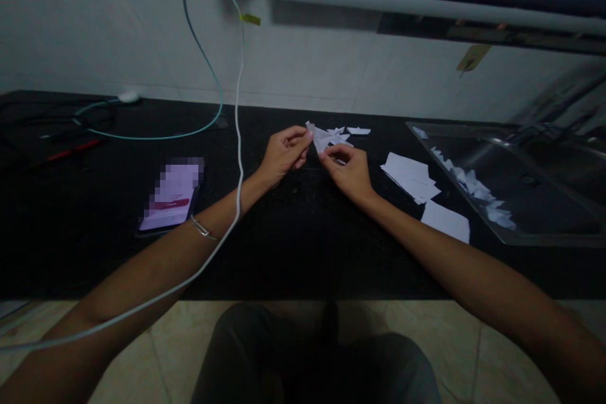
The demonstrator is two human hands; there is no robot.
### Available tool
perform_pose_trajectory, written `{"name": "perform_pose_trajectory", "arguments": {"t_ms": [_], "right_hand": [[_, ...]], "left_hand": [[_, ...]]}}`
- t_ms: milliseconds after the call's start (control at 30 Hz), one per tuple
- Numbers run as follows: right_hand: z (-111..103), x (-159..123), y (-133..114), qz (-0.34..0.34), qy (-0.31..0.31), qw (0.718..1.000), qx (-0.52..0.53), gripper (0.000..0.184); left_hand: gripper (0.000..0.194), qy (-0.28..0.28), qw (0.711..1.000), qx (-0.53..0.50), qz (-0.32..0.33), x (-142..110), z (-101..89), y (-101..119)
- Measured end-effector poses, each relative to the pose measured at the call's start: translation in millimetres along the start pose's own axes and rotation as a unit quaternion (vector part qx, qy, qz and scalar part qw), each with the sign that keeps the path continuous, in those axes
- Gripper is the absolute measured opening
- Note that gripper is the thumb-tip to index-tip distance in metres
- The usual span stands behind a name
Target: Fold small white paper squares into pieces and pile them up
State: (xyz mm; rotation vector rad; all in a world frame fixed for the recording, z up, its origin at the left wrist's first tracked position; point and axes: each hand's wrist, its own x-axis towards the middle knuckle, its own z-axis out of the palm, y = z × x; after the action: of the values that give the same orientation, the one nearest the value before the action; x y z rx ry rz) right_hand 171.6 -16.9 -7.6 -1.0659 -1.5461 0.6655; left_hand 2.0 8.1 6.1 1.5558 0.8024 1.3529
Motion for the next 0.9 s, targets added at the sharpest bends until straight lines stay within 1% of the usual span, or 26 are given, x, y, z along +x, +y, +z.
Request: {"name": "perform_pose_trajectory", "arguments": {"t_ms": [100, 167, 233, 267, 333, 367, 433, 500, 567, 633, 700, 800, 900], "right_hand": [[0.2, -1.3, -0.8, 0.002, -0.039, 0.999, 0.000, 0.020], [-0.6, 0.5, 1.8, 0.010, -0.042, 0.999, 0.016, 0.024], [-1.5, 3.7, 6.0, 0.028, -0.033, 0.997, 0.057, 0.027], [-1.8, 5.3, 8.2, 0.038, -0.029, 0.996, 0.081, 0.027], [-1.8, 7.6, 11.4, 0.054, -0.028, 0.991, 0.116, 0.024], [-1.5, 8.1, 12.3, 0.060, -0.030, 0.990, 0.127, 0.023], [-0.6, 7.8, 12.4, 0.063, -0.035, 0.987, 0.142, 0.021], [0.3, 6.6, 11.1, 0.062, -0.041, 0.985, 0.158, 0.021], [0.9, 5.6, 9.4, 0.064, -0.045, 0.982, 0.172, 0.023], [1.1, 5.2, 8.0, 0.074, -0.046, 0.980, 0.178, 0.025], [0.8, 5.2, 7.0, 0.089, -0.048, 0.978, 0.183, 0.025], [0.1, 5.5, 5.8, 0.106, -0.055, 0.973, 0.200, 0.026], [-0.2, 5.3, 4.8, 0.119, -0.064, 0.968, 0.214, 0.026]], "left_hand": [[0.031, 0.013, 0.999, 0.011, 0.030, 4.4, -3.9, -4.8], [0.032, 0.012, 1.000, 0.012, 0.024, 7.9, -6.7, -10.2], [0.034, -0.001, 1.000, -0.009, 0.005, 10.1, -8.6, -15.1], [0.035, -0.022, 0.999, -0.031, -0.010, 10.2, -9.0, -16.5], [0.035, -0.085, 0.990, -0.097, -0.053, 8.2, -9.1, -16.6], [0.035, -0.121, 0.981, -0.131, -0.082, 6.3, -8.9, -15.3], [0.033, -0.163, 0.963, -0.170, -0.131, 2.0, -8.4, -11.8], [0.031, -0.187, 0.951, -0.187, -0.161, -1.1, -8.1, -9.6], [0.032, -0.205, 0.946, -0.181, -0.173, -2.0, -8.0, -10.7], [0.035, -0.215, 0.953, -0.144, -0.159, -1.3, -7.8, -14.5], [0.035, -0.214, 0.966, -0.089, -0.119, -0.3, -7.5, -18.6], [0.033, -0.199, 0.978, -0.016, -0.063, 0.4, -7.6, -21.3], [0.031, -0.179, 0.982, 0.050, -0.020, 1.3, -8.9, -21.0]]}}
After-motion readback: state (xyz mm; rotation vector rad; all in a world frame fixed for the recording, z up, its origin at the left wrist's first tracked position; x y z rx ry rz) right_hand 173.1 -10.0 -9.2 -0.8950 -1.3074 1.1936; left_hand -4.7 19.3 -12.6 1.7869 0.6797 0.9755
